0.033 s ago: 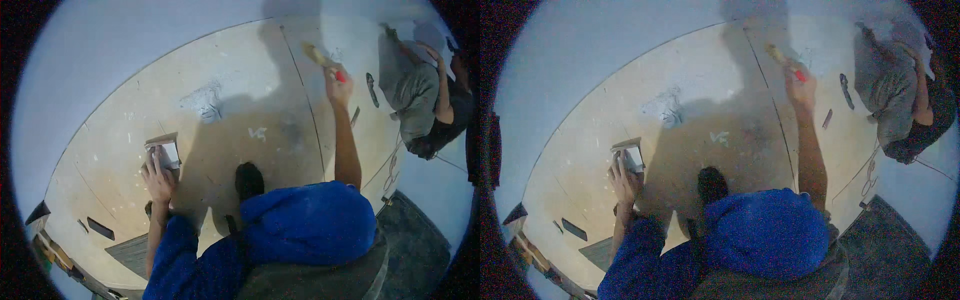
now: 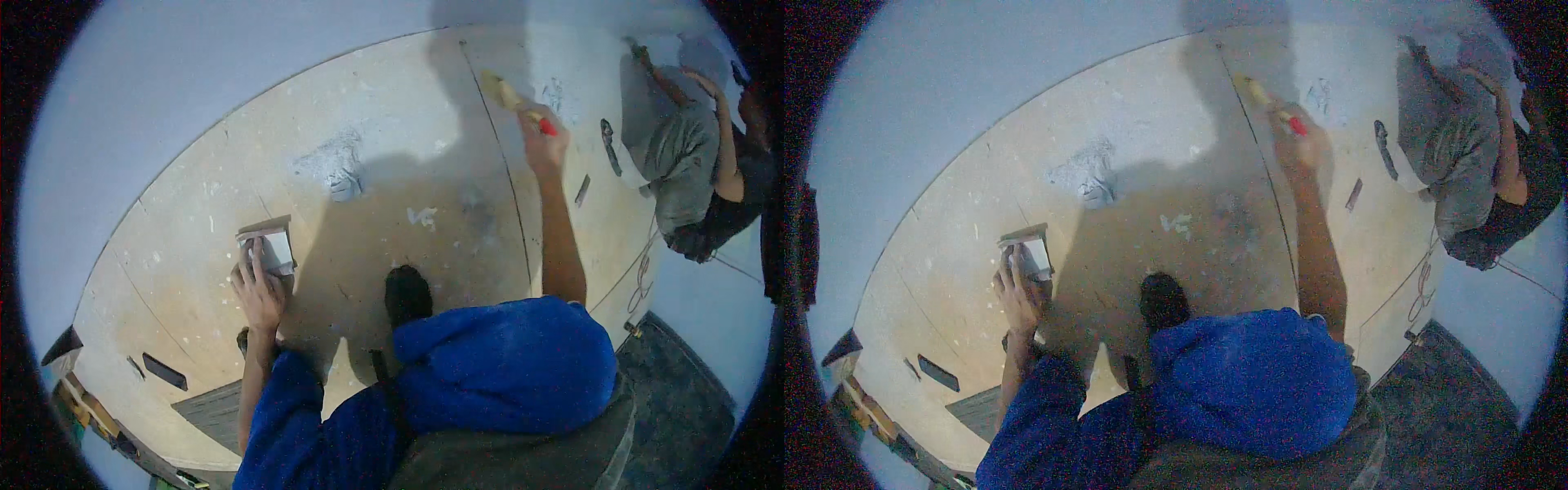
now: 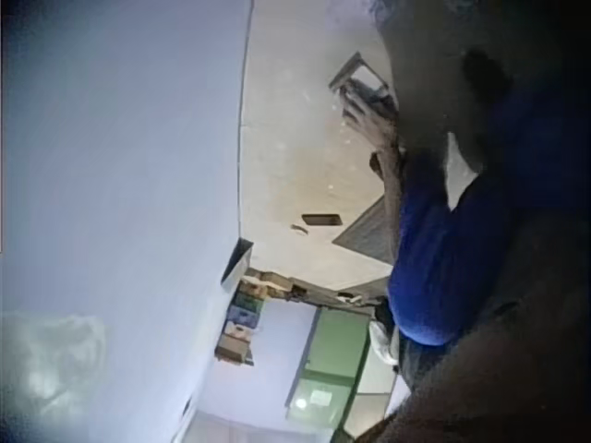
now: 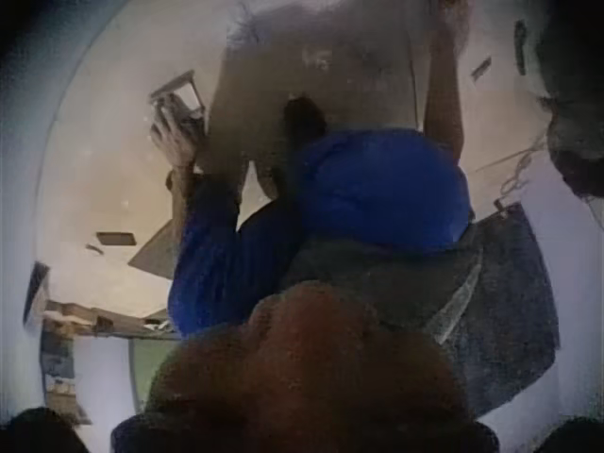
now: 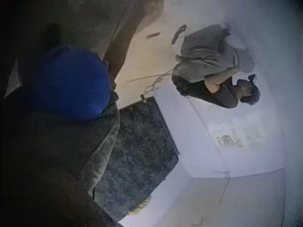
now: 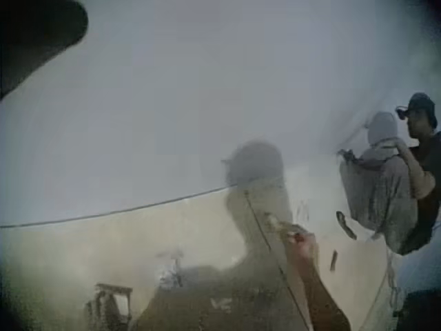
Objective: The person applies a white substance to a wall surface using a brush and a smoothing tool before placing the tool into a plastic bag.
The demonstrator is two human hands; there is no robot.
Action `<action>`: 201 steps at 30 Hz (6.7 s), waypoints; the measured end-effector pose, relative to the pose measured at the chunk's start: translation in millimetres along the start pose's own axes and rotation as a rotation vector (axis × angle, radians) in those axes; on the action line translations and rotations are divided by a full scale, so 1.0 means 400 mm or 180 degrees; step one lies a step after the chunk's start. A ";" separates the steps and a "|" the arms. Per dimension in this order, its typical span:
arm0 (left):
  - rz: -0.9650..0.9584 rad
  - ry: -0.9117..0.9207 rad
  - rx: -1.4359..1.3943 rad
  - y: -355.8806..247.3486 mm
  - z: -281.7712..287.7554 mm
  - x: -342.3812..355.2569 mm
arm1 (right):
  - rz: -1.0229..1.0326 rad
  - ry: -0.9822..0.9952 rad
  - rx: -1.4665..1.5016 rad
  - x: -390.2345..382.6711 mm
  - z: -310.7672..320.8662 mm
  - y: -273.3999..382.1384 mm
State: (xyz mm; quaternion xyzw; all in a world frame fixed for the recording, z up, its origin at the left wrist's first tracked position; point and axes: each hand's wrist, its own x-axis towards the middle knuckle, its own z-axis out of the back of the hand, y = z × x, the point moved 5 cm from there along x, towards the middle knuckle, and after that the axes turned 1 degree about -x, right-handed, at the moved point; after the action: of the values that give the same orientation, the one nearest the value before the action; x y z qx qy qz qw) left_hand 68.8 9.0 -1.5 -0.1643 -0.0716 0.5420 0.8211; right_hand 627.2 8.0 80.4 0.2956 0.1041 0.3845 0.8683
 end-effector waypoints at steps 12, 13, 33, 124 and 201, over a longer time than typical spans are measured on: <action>0.0211 0.0574 -0.0051 -0.004 0.024 0.016 | 0.0773 0.0414 0.1354 -0.033 -0.130 0.167; -0.0110 0.0357 0.0311 0.006 0.022 -0.001 | 0.0546 0.0560 0.0952 -0.018 -0.139 0.158; -0.0081 0.0470 -0.0048 -0.029 0.112 0.010 | 0.1348 0.0461 0.1130 -0.303 -0.159 0.226; -0.0020 0.0029 -0.0086 0.004 0.055 -0.045 | 0.2269 0.0924 0.0493 -0.266 -0.308 0.390; -0.1362 0.0363 -0.0660 0.001 0.028 0.117 | 0.2562 0.3038 0.0624 -0.273 -0.327 0.560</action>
State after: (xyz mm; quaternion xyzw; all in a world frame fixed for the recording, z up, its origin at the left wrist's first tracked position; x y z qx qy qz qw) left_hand 84.1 53.9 6.0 -0.2591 -0.1135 0.3353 0.8986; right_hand 363.4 103.6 103.2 0.1857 0.3953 0.7593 0.4824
